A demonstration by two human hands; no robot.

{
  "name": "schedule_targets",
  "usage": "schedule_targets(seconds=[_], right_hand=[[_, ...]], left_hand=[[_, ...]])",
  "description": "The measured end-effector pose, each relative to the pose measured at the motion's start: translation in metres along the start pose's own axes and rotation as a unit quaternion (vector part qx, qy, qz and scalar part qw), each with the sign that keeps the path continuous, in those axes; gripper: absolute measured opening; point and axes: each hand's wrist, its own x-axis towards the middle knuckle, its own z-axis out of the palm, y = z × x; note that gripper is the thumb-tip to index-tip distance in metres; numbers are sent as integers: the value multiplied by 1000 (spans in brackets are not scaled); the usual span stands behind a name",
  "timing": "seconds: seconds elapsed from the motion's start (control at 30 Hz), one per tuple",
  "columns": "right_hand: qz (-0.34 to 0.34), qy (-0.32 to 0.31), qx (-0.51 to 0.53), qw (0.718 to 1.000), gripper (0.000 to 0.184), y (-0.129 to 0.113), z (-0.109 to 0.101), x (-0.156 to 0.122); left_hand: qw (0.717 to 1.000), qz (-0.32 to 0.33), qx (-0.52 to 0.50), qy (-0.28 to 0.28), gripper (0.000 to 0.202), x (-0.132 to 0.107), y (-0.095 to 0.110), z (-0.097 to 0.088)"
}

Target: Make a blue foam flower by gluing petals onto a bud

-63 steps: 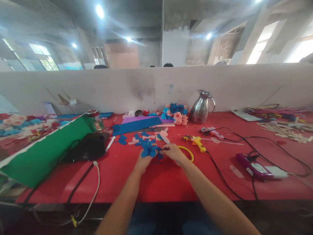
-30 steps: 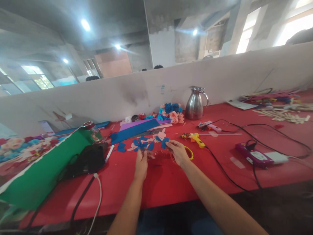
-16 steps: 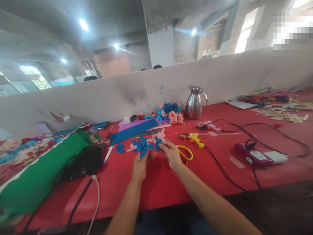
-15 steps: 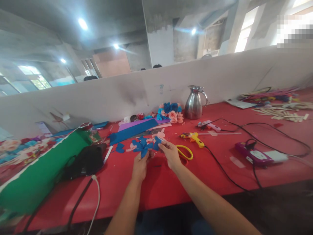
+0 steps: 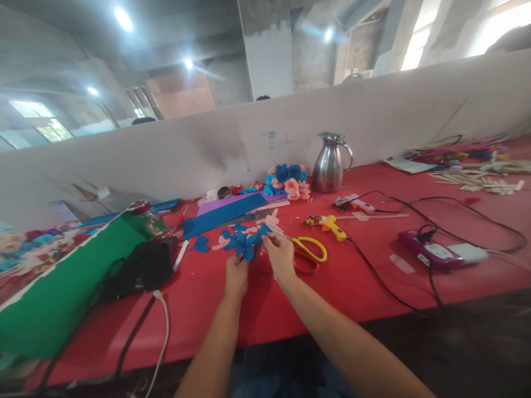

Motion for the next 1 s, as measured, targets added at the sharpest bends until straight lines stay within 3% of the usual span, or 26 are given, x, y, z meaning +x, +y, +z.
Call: schedule_targets(seconds=[0.1, 0.27, 0.43, 1.0], right_hand=[[-19, 4, -12, 1000, 16, 0, 5, -5], [-6, -15, 11, 1000, 17, -3, 13, -15], [14, 8, 32, 999, 18, -3, 16, -24], [38, -1, 45, 998, 21, 1, 15, -24]], left_hand=[[1000, 5, -19, -7, 31, -1, 1, 1], [1000, -9, -13, 3, 28, -2, 1, 1], [999, -12, -35, 9, 31, 2, -3, -5], [1000, 2, -30, 3, 22, -1, -1, -4]])
